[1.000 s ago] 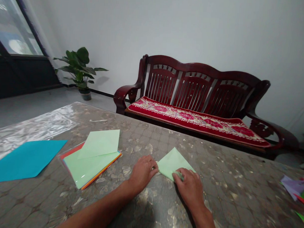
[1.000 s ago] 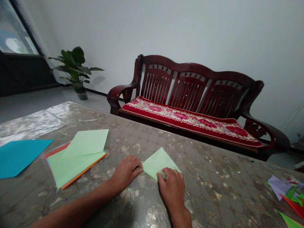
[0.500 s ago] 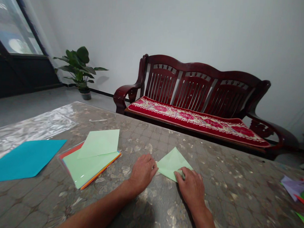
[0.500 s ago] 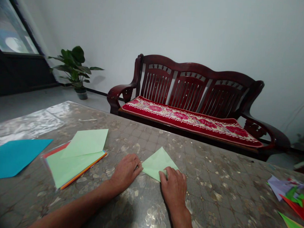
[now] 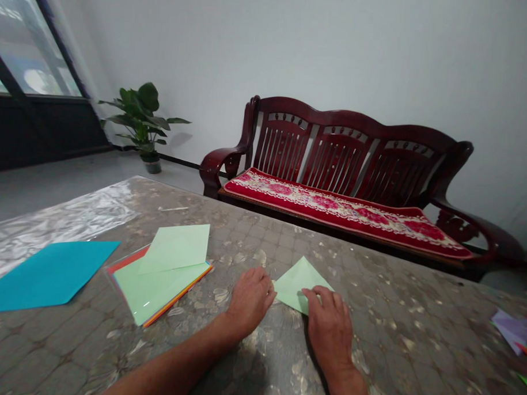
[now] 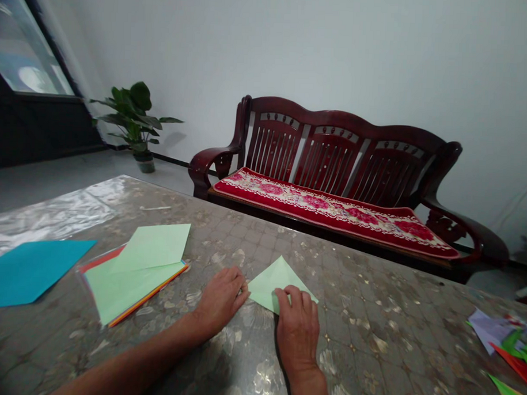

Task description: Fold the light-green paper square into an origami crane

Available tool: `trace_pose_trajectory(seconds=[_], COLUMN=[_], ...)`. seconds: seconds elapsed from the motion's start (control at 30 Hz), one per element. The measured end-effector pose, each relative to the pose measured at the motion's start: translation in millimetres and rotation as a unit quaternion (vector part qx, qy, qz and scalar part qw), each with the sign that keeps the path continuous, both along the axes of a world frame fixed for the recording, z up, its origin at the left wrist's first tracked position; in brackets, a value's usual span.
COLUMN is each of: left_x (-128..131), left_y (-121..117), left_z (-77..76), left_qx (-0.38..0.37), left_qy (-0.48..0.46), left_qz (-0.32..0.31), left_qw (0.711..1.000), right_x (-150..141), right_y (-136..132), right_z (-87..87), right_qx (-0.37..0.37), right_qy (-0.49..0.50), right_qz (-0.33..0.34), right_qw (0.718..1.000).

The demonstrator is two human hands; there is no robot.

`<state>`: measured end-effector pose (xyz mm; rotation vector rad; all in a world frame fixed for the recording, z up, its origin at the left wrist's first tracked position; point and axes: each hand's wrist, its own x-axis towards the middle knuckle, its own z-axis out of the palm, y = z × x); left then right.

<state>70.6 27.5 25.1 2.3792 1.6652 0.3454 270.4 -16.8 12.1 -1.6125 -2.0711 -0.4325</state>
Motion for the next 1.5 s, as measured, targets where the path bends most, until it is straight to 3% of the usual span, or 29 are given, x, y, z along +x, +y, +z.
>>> trace_pose_trajectory(seconds=[0.1, 0.17, 0.5, 1.1, 1.5], left_x=[0.6, 0.3, -16.6, -12.4, -26.2], left_y=[-0.1, -0.2, 2.4, 4.8, 7.6], left_z=[2.1, 2.3, -5.5, 1.4, -8.7], left_qx=[-0.001, -0.003, -0.017, -0.009, -0.01], left_qy=[-0.004, -0.014, -0.097, -0.037, -0.113], left_qz=[0.003, 0.004, 0.005, 0.035, 0.059], left_qw=[1.0, 1.0, 0.995, 0.999, 0.992], right_x=[-8.7, -13.8, -18.2, -32.7, -33.9], right_y=[-3.8, -5.4, -4.6, -1.9, -1.3], right_z=[-3.1, -5.1, -8.4, 5.2, 2.2], right_qx=[-0.027, -0.054, -0.098, -0.151, -0.127], right_qy=[0.006, -0.002, -0.063, -0.133, -0.134], right_qz=[0.094, 0.113, 0.098, 0.087, 0.076], right_qw=[0.995, 0.992, 0.988, 0.976, 0.98])
